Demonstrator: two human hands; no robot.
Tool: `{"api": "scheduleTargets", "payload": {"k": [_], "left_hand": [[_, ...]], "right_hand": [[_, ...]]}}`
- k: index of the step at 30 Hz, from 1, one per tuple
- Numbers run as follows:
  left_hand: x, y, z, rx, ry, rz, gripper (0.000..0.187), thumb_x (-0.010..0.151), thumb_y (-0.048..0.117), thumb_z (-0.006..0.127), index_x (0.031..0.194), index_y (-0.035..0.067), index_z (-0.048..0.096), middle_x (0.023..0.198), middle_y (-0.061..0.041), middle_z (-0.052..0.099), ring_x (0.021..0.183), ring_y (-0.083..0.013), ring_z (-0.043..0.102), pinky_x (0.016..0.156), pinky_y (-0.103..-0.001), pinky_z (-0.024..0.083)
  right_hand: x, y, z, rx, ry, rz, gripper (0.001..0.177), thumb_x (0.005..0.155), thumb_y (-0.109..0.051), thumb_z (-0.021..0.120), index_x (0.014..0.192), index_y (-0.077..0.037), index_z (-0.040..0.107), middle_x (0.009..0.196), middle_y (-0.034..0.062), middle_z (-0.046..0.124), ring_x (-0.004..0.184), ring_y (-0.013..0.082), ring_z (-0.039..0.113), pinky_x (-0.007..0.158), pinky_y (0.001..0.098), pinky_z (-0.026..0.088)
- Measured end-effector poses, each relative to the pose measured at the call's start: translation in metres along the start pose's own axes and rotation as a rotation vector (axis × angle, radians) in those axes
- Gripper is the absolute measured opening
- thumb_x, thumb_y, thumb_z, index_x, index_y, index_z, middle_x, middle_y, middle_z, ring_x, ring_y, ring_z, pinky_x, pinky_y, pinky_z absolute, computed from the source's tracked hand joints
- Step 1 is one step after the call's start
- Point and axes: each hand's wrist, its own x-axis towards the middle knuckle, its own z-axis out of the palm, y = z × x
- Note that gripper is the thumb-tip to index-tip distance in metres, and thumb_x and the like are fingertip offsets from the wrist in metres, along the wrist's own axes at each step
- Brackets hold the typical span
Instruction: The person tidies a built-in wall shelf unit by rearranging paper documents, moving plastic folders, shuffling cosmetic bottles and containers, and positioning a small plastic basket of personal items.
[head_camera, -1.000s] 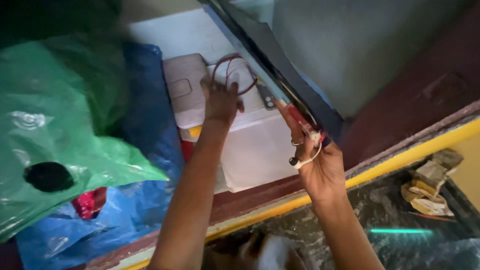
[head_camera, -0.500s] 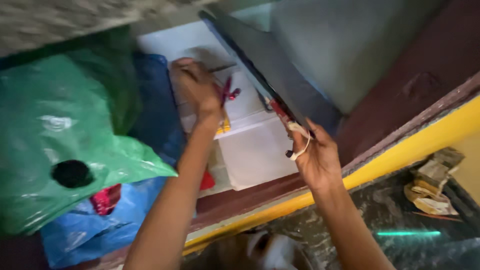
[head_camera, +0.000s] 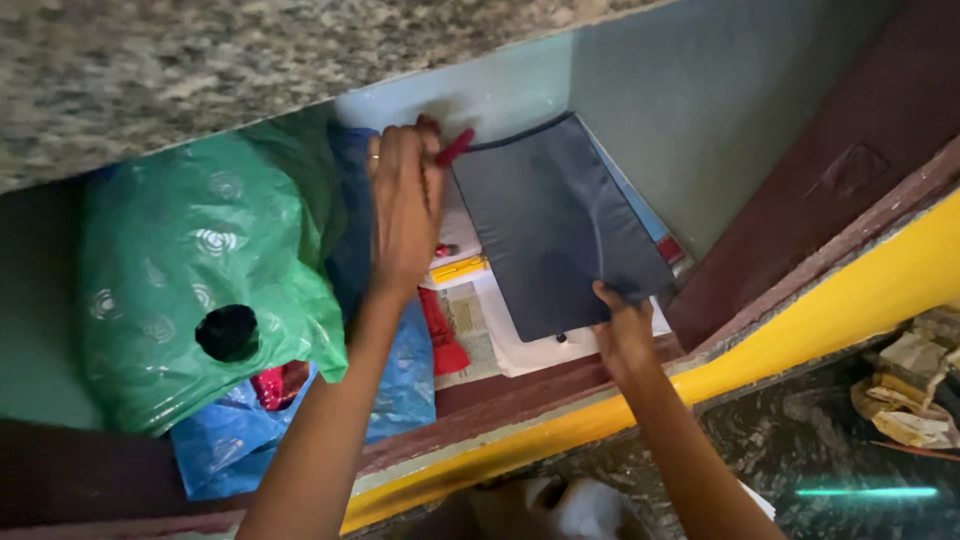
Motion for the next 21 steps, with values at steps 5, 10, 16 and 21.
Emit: {"api": "scheduleTargets", "payload": {"k": [5,10,16,21], "left_hand": [[-0.004,-0.004,0.009,0.104,0.054,-0.003,0.023,0.094,-0.003,0.056,0.116,0.002,0.057,0.112,-0.018,0.059,0.107,-0.0402,0.054,0.098,-0.052,0.042],[-0.015,-0.032,0.041,0.317,-0.040,0.204,0.029,0.094,0.007,0.059,0.123,0.001,0.058,0.126,-0.024,0.058,0.118,-0.0444,0.052,0.101,-0.050,0.043],[-0.053,-0.067,0.080,0.546,-0.414,-0.004,0.038,0.091,0.006,0.061,0.129,0.008,0.063,0.114,-0.019,0.067,0.110,-0.0401,0.060,0.096,-0.051,0.047],[-0.081,-0.083,0.107,0.722,-0.315,0.022,0.038,0.094,0.008,0.056,0.131,0.008,0.064,0.117,-0.022,0.068,0.100,-0.0358,0.067,0.089,-0.046,0.053]], "right_hand": [[0.020,0.029,-0.005,-0.116,0.103,-0.101,0.049,0.093,-0.002,0.073,0.137,-0.004,0.052,0.126,0.0100,0.057,0.107,0.0283,0.047,0.079,0.0491,0.034],[0.033,0.026,0.016,-0.263,0.003,-0.148,0.059,0.093,-0.016,0.075,0.145,-0.011,0.049,0.133,0.0073,0.057,0.108,0.0205,0.050,0.069,0.0268,0.047],[0.007,0.006,0.034,-0.127,-0.062,-0.200,0.077,0.090,-0.029,0.075,0.153,-0.012,0.033,0.141,0.0060,0.055,0.122,0.0154,0.060,0.065,0.0250,0.050],[0.012,0.018,0.025,-0.199,0.170,-0.245,0.082,0.094,-0.034,0.070,0.160,-0.017,0.023,0.139,0.0065,0.056,0.087,0.0194,0.039,0.051,0.0227,0.033]]}}
